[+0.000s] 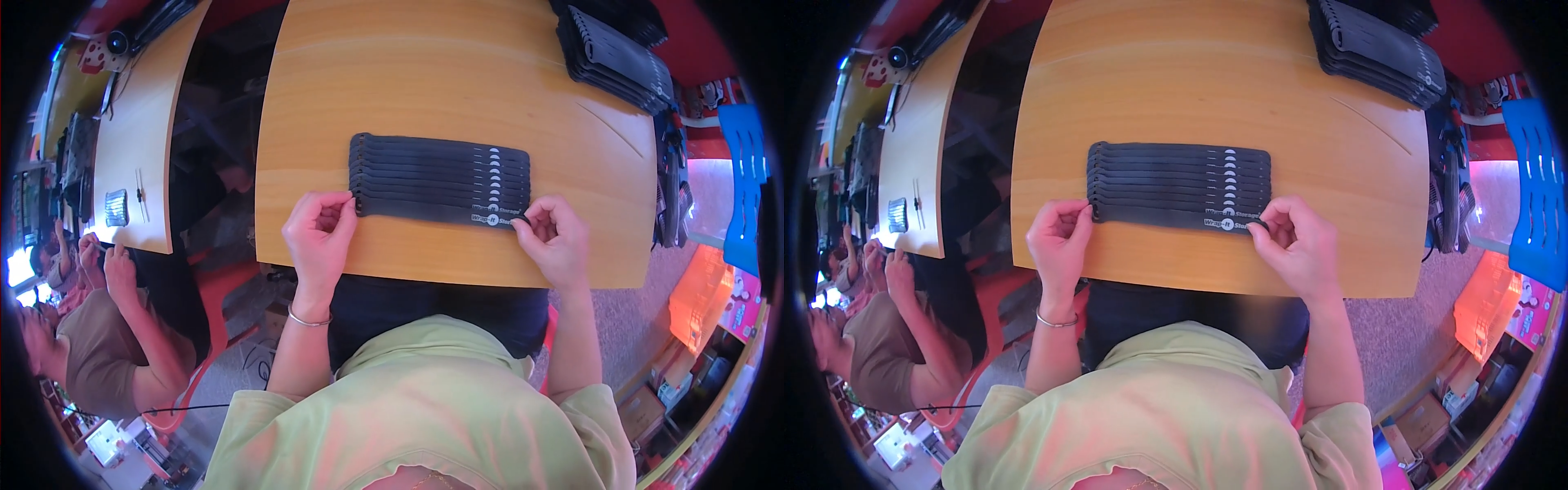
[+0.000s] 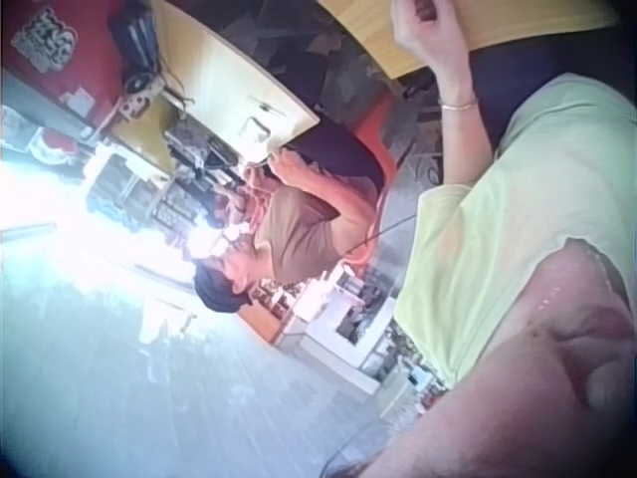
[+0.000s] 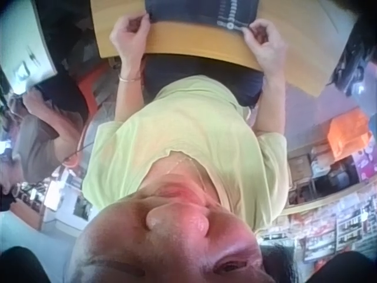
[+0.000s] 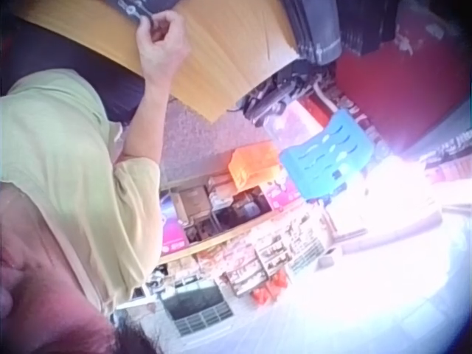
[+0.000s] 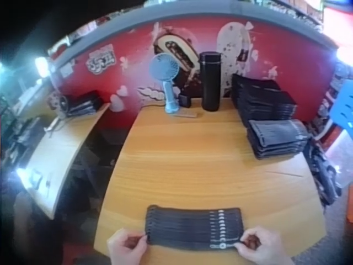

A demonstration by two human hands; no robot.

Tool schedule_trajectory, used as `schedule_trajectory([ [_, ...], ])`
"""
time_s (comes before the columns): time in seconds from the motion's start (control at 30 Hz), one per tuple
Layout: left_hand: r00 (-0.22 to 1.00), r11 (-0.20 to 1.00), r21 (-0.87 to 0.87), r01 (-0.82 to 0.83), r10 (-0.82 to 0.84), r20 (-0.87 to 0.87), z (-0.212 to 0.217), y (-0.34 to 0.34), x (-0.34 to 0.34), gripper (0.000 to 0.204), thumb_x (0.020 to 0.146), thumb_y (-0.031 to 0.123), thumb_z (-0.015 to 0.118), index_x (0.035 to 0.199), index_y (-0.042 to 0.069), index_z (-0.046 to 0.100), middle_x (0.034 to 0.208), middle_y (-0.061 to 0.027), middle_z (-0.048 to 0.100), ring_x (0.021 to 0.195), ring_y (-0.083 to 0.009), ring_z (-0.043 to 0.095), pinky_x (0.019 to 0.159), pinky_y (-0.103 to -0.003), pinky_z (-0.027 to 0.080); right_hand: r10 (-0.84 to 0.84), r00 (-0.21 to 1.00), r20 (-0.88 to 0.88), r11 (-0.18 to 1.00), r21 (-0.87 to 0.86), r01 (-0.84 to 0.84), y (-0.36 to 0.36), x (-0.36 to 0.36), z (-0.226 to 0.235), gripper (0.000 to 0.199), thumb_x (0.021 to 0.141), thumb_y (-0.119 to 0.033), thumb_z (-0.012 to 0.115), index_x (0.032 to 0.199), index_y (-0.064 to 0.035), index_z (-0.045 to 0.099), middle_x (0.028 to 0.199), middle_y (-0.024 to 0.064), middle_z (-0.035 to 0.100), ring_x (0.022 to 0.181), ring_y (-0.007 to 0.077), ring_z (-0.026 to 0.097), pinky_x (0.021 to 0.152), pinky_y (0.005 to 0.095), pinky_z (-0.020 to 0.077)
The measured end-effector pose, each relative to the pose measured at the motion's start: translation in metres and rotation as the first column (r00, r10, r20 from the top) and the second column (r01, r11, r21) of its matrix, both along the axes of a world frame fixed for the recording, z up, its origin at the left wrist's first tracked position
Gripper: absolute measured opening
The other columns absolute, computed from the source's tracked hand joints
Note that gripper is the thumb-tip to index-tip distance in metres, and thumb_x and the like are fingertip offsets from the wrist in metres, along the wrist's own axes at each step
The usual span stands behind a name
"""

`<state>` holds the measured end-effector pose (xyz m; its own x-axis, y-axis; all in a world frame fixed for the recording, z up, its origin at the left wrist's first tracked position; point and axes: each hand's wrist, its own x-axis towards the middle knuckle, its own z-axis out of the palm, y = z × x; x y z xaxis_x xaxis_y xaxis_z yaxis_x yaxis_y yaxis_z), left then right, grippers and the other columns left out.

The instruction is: The recorder is sorting, aligning, and stacking black textile straps on a table.

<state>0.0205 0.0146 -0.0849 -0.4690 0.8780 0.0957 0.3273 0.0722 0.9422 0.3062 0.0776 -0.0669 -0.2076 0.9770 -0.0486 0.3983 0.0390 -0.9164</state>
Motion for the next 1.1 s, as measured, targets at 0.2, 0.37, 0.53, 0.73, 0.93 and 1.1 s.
schedule_trajectory([
  [0.2,0.999,1.0,-0.023,0.003,-0.004,-0.037,0.0026,-0.0011,0.0009,0.007,0.079,-0.007,0.066,0.085,-0.004,0.065,0.075,-0.0027,0.059,0.062,-0.0052,0.055,0.056,-0.019,0.045,-0.032,0.999,0.024,0.999,-0.019,0.032,0.0004,-0.0019,-0.0019,0.021,0.075,-0.001,0.072,0.085,-0.0051,0.054,0.067,-0.0047,0.051,0.054,0.0004,0.042,0.048,0.0164,0.0352],
  [0.37,0.999,1.0,-0.015,-0.01,0.01,-0.048,0.0017,0.0011,0.0015,0.007,0.078,-0.007,0.066,0.084,-0.004,0.065,0.073,-0.0031,0.058,0.061,-0.0057,0.055,0.056,-0.019,0.045,-0.02,0.999,0.036,1.0,0.006,0.02,0.0023,-0.0016,-0.0027,0.022,0.075,-0.001,0.072,0.085,-0.0051,0.053,0.067,-0.0045,0.05,0.053,0.0004,0.041,0.048,0.0165,0.0353],
  [0.53,0.997,1.0,-0.011,0.021,-0.022,-0.073,-0.0011,0.0002,-0.0013,0.008,0.08,-0.007,0.065,0.086,-0.003,0.063,0.075,-0.0018,0.059,0.064,-0.0045,0.055,0.059,-0.017,0.045,-0.024,0.999,0.044,1.0,0.007,0.024,0.0032,-0.0017,-0.0021,0.022,0.076,-0.001,0.073,0.085,-0.0049,0.053,0.067,-0.0042,0.05,0.052,0.0008,0.041,0.048,0.0168,0.0355],
  [0.73,0.994,0.999,-0.025,0.042,-0.044,-0.095,-0.0001,-0.0015,-0.0016,0.008,0.082,-0.007,0.064,0.088,-0.003,0.062,0.077,-0.0001,0.061,0.067,-0.0027,0.056,0.062,-0.016,0.045,-0.021,0.997,0.069,0.999,0.033,0.018,0.0027,-0.0027,-0.0026,0.023,0.075,-0.001,0.073,0.086,-0.0057,0.053,0.065,-0.0037,0.05,0.052,0.0013,0.041,0.047,0.0173,0.0357],
  [0.93,0.997,1.0,-0.017,0.012,-0.014,-0.081,-0.0011,-0.0001,0.0,0.007,0.08,-0.007,0.066,0.086,-0.003,0.063,0.074,-0.0014,0.059,0.063,-0.0041,0.055,0.058,-0.017,0.045,-0.023,0.995,0.099,0.998,0.054,0.018,0.0027,-0.0025,-0.0033,0.023,0.074,-0.001,0.073,0.085,-0.0057,0.053,0.064,-0.0032,0.05,0.051,0.0013,0.041,0.047,0.0178,0.0353],
  [1.1,0.998,1.0,-0.011,-0.007,0.006,-0.069,0.0011,0.0014,0.0019,0.007,0.078,-0.007,0.067,0.083,-0.003,0.064,0.072,-0.0031,0.058,0.06,-0.0058,0.054,0.055,-0.019,0.044,-0.019,0.992,0.121,0.998,0.056,0.013,0.0034,-0.0024,-0.0016,0.023,0.074,-0.002,0.073,0.085,-0.0057,0.053,0.064,-0.0028,0.05,0.051,0.0017,0.041,0.047,0.0178,0.0356],
])
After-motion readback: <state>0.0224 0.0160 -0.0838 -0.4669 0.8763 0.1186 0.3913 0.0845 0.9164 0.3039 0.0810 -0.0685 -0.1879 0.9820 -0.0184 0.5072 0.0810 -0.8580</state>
